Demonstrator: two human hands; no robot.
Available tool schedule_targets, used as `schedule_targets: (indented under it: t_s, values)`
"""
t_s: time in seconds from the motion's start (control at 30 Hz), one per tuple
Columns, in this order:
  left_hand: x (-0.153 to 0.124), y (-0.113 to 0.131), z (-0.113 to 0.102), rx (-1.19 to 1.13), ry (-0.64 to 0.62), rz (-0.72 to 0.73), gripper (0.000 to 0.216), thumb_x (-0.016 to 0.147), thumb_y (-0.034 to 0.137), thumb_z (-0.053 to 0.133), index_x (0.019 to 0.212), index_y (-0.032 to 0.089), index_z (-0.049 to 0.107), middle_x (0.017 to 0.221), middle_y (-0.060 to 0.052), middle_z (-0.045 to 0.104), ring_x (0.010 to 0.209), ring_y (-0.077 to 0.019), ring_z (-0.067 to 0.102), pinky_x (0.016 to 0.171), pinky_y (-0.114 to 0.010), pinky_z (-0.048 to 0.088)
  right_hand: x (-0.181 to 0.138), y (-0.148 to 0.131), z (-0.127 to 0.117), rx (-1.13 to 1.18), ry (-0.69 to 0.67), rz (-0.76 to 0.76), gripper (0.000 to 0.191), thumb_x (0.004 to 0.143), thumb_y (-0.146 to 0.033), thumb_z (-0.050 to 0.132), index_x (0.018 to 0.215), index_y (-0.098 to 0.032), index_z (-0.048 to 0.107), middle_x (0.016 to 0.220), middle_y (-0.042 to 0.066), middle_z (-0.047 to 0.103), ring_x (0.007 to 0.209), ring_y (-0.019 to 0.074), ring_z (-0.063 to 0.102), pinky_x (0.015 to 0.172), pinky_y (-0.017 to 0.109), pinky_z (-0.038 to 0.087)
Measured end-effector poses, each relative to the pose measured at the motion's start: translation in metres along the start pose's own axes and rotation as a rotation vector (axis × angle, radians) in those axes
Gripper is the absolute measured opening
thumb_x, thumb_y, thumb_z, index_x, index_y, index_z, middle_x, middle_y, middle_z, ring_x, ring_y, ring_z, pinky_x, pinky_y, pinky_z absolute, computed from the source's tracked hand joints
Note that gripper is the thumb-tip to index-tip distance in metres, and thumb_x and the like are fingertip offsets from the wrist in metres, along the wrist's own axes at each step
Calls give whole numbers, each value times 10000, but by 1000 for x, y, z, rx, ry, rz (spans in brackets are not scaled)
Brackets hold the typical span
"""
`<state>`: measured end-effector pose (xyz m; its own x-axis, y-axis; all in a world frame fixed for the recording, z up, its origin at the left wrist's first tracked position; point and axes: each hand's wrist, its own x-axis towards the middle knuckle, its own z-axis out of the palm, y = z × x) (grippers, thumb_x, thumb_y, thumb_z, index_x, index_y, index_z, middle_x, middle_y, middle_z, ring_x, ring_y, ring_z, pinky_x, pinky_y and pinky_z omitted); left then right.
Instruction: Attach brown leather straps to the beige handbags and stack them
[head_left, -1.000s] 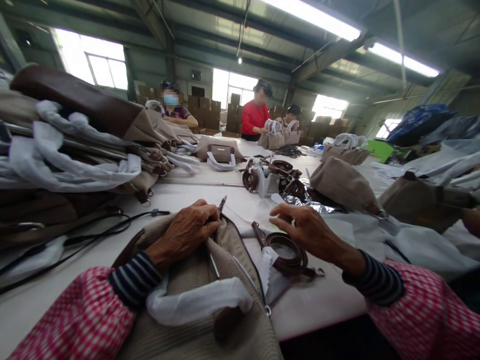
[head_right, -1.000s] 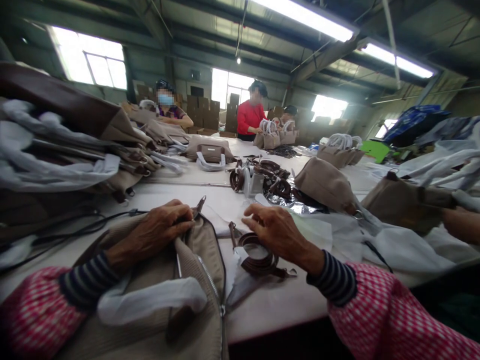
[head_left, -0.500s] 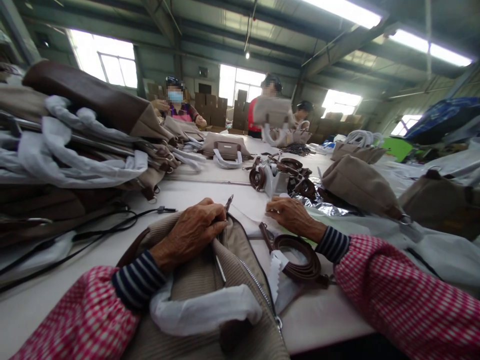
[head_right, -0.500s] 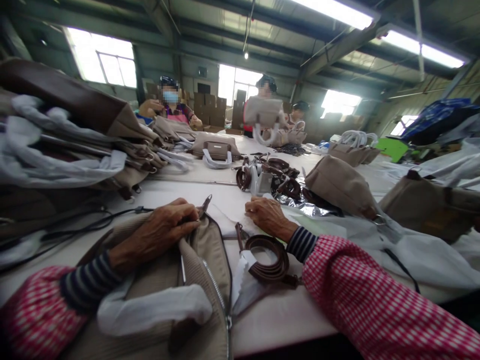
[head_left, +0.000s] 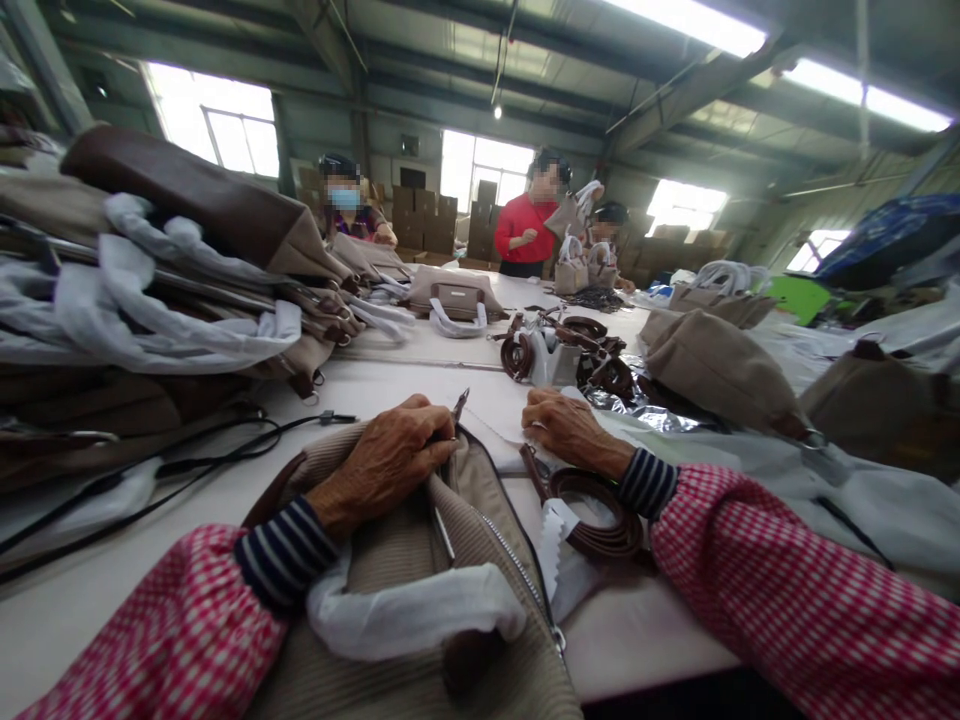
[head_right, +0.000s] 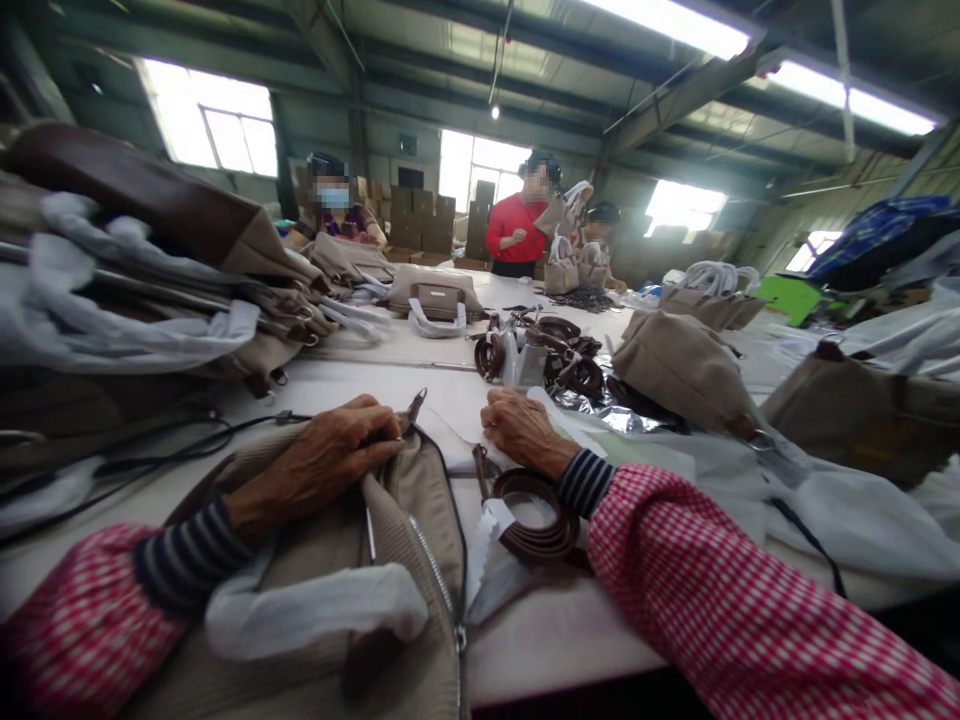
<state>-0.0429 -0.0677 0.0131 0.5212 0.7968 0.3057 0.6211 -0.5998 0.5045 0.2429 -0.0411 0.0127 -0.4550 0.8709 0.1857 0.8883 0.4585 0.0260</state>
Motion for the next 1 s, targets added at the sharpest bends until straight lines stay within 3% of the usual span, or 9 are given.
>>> schedule_targets:
  t_s: [0.3,0.53,0.67,0.83,1.0]
  values:
    - [1,2,-1,7,-5,-14,170,934,312,560,833,192,624,942,-48,576,874,-225,576,830,-360,407,-2,15,2,141,134,-28,116,952,-218,731,843,-181,740,1019,47,684,987,187,635,828,280,397]
    - [1,1,-2,40,2,17,171,957,319,548,865,196,622,948,-44,587,859,-219,591,822,-354,423,-3,19,-5,34,156,68,213,951,-306,747,800,-157,732,904,31,680,758,152,593,692,284,337]
    - [1,2,-2,42,6,20,151,949,282,541,854,196,622,937,-41,591,849,-215,598,813,-348,425,-1,18,-9,67,258,93,288,930,-337,766,727,-154,675,835,28,641,721,148,548,687,287,338]
    - [0,1,-2,35,9,25,143,946,262,529,868,196,629,940,-43,591,850,-211,595,811,-343,419,-19,-2,-29,499,471,76,395,909,-406,763,643,-181,577,698,-9,539,643,136,475,634,287,359]
    - [2,1,-1,36,12,24,145,940,257,529,865,193,636,950,-48,600,857,-213,600,814,-344,423,-74,-29,-61,807,555,247,438,890,-543,751,660,-203,598,649,-16,504,564,122,369,527,284,305]
